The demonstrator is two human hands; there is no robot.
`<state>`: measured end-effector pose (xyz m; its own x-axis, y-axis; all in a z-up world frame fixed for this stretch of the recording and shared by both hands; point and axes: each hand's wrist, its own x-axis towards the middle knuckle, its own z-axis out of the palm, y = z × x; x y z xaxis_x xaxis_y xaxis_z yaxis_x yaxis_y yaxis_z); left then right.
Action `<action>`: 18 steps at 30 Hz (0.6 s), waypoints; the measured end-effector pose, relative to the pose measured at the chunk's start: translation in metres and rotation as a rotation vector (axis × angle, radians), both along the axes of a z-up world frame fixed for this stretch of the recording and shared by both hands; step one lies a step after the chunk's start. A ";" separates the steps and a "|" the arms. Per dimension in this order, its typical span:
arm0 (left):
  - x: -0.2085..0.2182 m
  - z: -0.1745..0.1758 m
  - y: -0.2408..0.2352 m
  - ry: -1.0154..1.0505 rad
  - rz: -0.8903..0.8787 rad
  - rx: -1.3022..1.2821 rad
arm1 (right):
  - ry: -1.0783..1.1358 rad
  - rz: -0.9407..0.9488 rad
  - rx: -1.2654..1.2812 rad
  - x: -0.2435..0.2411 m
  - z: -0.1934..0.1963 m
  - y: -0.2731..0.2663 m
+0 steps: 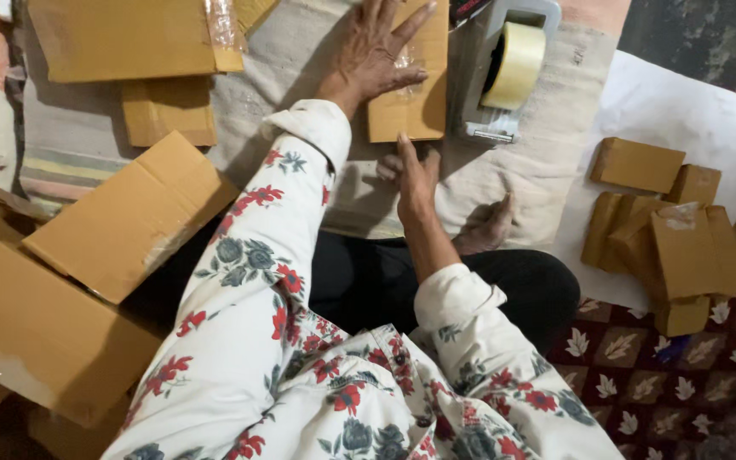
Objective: The person unpacks a smartwatch from its retail box, places it into a small cardboard shipping box, and seals the box with packing tape. The person repeats this process for a second smartwatch, handling the watch, strap, and charger before taping the box shut.
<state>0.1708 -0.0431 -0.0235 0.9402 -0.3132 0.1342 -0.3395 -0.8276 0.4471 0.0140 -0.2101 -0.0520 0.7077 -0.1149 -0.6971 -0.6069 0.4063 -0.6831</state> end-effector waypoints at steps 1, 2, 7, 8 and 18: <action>-0.004 0.009 0.002 0.110 0.065 0.048 | -0.047 0.026 0.031 0.008 0.000 -0.002; -0.008 0.019 0.006 0.215 0.130 0.100 | -0.099 0.049 0.067 0.018 0.003 -0.002; -0.113 0.044 0.007 -0.176 0.774 0.052 | -0.462 0.398 -1.036 0.047 0.018 0.011; -0.137 0.043 0.001 0.004 0.887 0.064 | -0.508 0.503 -1.358 0.040 0.017 0.019; -0.138 0.020 -0.015 0.124 1.118 0.072 | -0.201 0.591 -1.414 0.069 0.004 0.031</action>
